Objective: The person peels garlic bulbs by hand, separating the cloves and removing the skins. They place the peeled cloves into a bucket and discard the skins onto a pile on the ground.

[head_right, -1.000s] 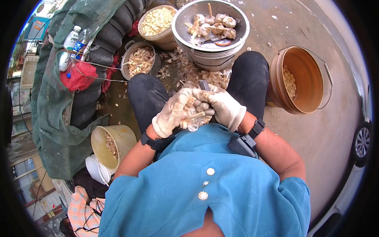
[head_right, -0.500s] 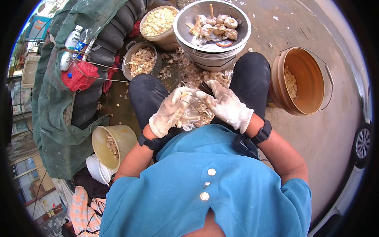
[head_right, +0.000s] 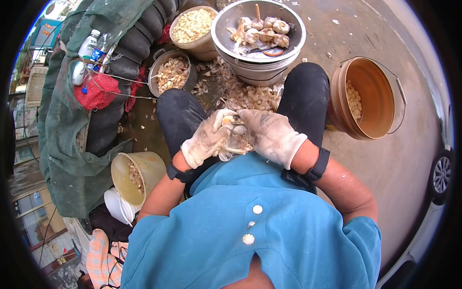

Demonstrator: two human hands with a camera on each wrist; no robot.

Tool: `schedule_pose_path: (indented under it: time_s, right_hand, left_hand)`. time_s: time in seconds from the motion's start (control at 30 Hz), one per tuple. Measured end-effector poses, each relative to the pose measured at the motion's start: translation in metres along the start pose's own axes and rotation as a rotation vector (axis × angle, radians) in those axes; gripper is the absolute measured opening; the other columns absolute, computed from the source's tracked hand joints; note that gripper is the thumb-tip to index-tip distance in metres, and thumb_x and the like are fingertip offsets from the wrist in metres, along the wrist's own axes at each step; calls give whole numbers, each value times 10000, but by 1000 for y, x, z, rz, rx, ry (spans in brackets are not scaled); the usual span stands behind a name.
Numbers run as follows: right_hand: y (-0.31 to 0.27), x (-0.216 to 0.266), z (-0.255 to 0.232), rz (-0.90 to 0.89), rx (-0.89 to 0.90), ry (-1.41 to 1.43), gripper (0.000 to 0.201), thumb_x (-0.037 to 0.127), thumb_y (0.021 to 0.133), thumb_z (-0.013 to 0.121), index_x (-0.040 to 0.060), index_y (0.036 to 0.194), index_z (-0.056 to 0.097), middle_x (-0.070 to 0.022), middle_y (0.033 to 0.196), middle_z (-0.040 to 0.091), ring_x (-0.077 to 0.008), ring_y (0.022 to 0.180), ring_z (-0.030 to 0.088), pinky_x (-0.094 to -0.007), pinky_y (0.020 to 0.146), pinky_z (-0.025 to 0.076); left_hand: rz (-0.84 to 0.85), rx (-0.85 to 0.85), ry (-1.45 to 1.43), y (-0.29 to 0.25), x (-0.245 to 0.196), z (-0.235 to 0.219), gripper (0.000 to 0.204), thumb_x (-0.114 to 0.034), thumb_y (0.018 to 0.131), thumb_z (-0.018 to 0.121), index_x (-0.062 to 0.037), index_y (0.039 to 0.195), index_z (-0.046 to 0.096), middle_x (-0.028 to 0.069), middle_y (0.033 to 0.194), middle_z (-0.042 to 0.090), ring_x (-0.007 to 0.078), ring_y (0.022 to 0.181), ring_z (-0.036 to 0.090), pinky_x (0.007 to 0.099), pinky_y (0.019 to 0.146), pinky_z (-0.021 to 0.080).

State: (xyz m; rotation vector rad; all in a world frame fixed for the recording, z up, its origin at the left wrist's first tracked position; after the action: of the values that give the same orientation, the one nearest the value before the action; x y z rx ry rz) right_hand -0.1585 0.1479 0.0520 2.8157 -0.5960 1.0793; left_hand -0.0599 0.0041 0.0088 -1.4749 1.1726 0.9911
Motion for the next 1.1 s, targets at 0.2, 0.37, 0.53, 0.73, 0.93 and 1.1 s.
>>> schedule_pose_path:
  time_s: [0.2, 0.37, 0.53, 0.73, 0.93, 1.1]
  right_hand:
    - [1, 5, -6, 93, 134, -93, 258, 286, 941, 572, 35, 989, 536, -183, 835, 638, -384, 842, 637, -466, 710, 506]
    - [1, 3, -5, 119, 180, -121, 233, 262, 935, 570, 38, 993, 543, -178, 825, 645, -376, 855, 646, -467, 701, 508]
    - [0, 1, -5, 103, 176, -100, 208, 234, 920, 573, 37, 984, 551, -170, 839, 651, -369, 868, 652, -464, 701, 513]
    - [-2, 0, -4, 113, 196, -88, 185, 211, 908, 575, 40, 976, 558, -163, 874, 654, -359, 885, 653, -452, 706, 517]
    - [-6, -7, -1, 28, 134, -89, 169, 175, 896, 609, 68, 986, 514, -154, 795, 627, -382, 800, 636, -464, 665, 503]
    - [-12, -10, -4, -16, 147, 55, 152, 151, 876, 625, 80, 949, 512, -163, 757, 616, -389, 748, 626, -473, 627, 488]
  left_hand:
    - [-59, 27, 4, -3, -11, -1, 307, -199, 946, 545, -26, 1198, 520, 124, 985, 570, 223, 877, 572, 349, 785, 468]
    - [-211, 83, -4, -4, -16, -2, 350, -234, 947, 557, -31, 1232, 542, 44, 958, 581, 100, 812, 545, 273, 711, 470]
    - [-55, 107, 93, -5, -15, -3, 263, -114, 880, 629, -54, 1127, 563, 117, 1045, 576, 217, 848, 589, 331, 700, 501]
    - [180, 121, 255, -6, -8, 2, 257, -48, 826, 659, -67, 1060, 553, 181, 1114, 551, 337, 878, 595, 387, 696, 520]
    - [-172, 144, -37, -6, -9, 5, 242, -204, 936, 572, -25, 1095, 537, 106, 927, 593, 177, 780, 591, 314, 660, 500]
    - [-255, 237, -161, -4, -15, 7, 295, -260, 957, 546, 5, 1083, 512, 37, 818, 599, 95, 719, 559, 257, 644, 472]
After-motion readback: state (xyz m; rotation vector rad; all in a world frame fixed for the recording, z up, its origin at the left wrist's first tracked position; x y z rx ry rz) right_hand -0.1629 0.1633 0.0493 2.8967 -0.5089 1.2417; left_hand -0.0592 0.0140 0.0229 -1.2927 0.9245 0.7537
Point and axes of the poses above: each hand's wrist, its own y-axis towards the middle knuckle, its own z-axis out of the palm, x = y × z, the point moved 4 cm from there along y, towards the middle knuckle
